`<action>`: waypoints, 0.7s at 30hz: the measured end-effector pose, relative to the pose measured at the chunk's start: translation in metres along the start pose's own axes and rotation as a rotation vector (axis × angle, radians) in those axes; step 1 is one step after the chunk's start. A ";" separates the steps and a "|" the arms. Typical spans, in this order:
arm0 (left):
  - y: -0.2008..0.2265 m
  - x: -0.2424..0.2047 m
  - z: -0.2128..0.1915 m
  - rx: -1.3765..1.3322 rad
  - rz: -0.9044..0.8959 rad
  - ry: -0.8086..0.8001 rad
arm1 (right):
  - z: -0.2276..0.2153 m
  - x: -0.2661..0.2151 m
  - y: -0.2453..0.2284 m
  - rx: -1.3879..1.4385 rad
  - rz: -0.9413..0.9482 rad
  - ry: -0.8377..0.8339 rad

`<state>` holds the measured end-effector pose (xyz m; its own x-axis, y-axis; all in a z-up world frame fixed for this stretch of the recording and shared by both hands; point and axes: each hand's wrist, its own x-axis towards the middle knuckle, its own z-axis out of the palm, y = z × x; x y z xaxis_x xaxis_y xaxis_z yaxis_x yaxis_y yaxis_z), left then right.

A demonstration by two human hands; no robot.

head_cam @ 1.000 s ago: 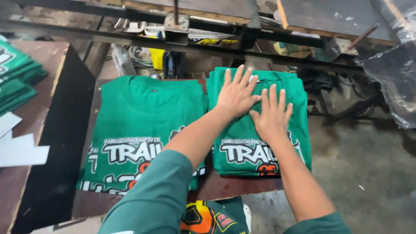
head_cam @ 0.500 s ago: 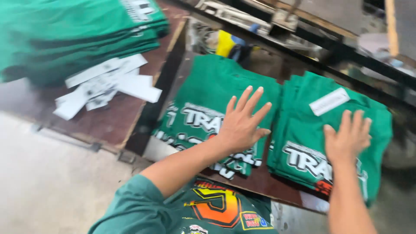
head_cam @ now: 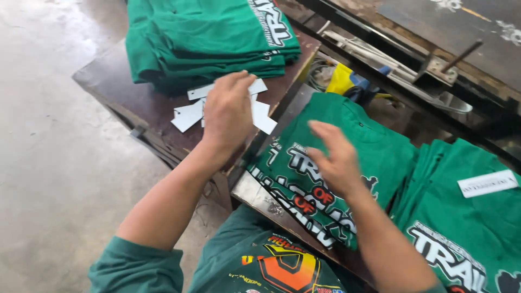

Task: The person attaches white paper tags to the necks of green t-shirts using a black string. They thread the string through the tag and the shirt's collar, tie it securely, and then fold the shirt before placing it on a stack.

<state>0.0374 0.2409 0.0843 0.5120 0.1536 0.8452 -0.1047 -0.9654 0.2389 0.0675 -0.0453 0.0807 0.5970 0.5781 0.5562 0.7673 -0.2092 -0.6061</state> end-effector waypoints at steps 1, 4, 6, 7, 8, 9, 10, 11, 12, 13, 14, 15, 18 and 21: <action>-0.008 -0.003 -0.009 0.013 -0.002 -0.003 | 0.024 0.009 0.006 0.012 -0.004 -0.003; -0.023 -0.008 -0.024 -0.081 -0.118 0.069 | 0.079 0.034 0.016 0.377 0.302 0.067; -0.027 -0.014 -0.023 -0.102 -0.189 0.023 | 0.098 0.047 0.015 0.632 0.526 0.178; -0.026 -0.014 -0.023 -0.095 -0.187 0.025 | 0.101 0.048 0.018 0.638 0.523 0.176; -0.026 -0.013 -0.023 -0.123 -0.215 0.006 | 0.103 0.050 0.021 0.680 0.493 0.191; -0.026 -0.012 -0.023 -0.149 -0.242 -0.015 | 0.107 0.051 0.023 0.723 0.465 0.208; -0.024 -0.009 -0.028 -0.142 -0.239 -0.015 | 0.103 0.053 0.026 0.731 0.462 0.208; -0.021 -0.007 -0.032 -0.154 -0.237 -0.008 | 0.099 0.052 0.029 0.729 0.456 0.260; -0.018 -0.005 -0.036 -0.166 -0.234 0.000 | 0.094 0.051 0.032 0.727 0.450 0.313; -0.014 -0.004 -0.038 -0.168 -0.235 -0.002 | 0.090 0.052 0.033 0.726 0.453 0.313; -0.011 -0.002 -0.041 -0.162 -0.208 -0.046 | 0.087 0.052 0.034 0.770 0.467 0.332; -0.007 -0.001 -0.044 -0.157 -0.182 -0.088 | 0.084 0.052 0.035 0.813 0.479 0.349; -0.004 -0.007 -0.036 -0.021 -0.141 -0.177 | 0.082 0.051 0.036 0.846 0.500 0.292; -0.014 -0.011 -0.020 0.043 -0.119 -0.234 | 0.088 0.051 0.040 0.868 0.508 0.264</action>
<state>0.0161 0.2570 0.0809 0.7022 0.2180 0.6778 0.0012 -0.9523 0.3051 0.1077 0.0452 0.0348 0.9151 0.3682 0.1644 0.0410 0.3206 -0.9463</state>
